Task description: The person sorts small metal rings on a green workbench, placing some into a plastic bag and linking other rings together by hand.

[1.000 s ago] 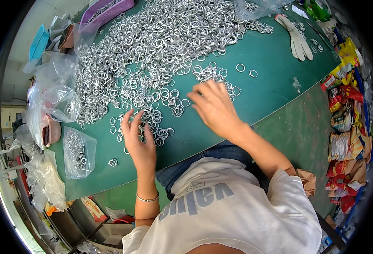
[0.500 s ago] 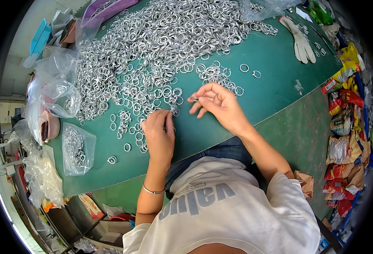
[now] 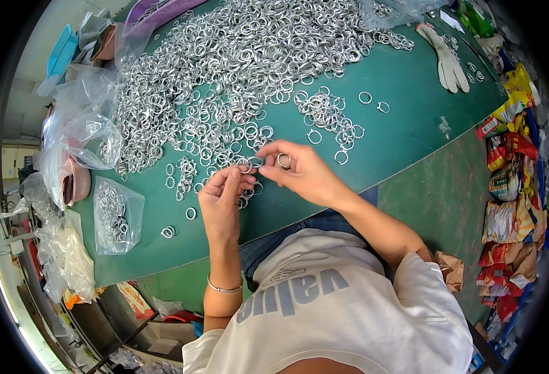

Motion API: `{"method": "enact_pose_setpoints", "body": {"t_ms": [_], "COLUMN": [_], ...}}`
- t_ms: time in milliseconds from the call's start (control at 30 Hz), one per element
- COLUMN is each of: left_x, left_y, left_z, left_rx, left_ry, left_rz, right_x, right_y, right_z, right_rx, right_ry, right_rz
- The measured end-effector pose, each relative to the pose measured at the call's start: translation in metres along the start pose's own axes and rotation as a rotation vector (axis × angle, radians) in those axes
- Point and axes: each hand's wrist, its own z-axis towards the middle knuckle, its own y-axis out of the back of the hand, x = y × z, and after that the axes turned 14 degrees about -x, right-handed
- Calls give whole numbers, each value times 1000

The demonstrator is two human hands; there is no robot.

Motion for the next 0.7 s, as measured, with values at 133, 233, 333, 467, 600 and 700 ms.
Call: {"method": "enact_pose_setpoints", "body": {"t_ms": [133,233,333,467,600,700], "left_x": [0,4,3,1,2,-1], "left_y": [3,6,2,5,8,7], "left_z": [-2,-3,-6,-7,-8,-11], "left_rx": [21,20,-10,61,95,92], "left_ry": [134,154,158,216,246,229], "left_rz": [-171,-226,-282,-380,-443,-412], "right_x": [2,1,0,4,7,8], "right_y": [-3,-7,-7,-3,-5,-7], "right_z": [0,-2,-3,-5,-10,-12], "right_rx": [14,-30,-10,102,35,-27], "right_ry": [-14,24,-41,-166,-127,-63], "right_rz": [-41,-33,58,230,196,111]}}
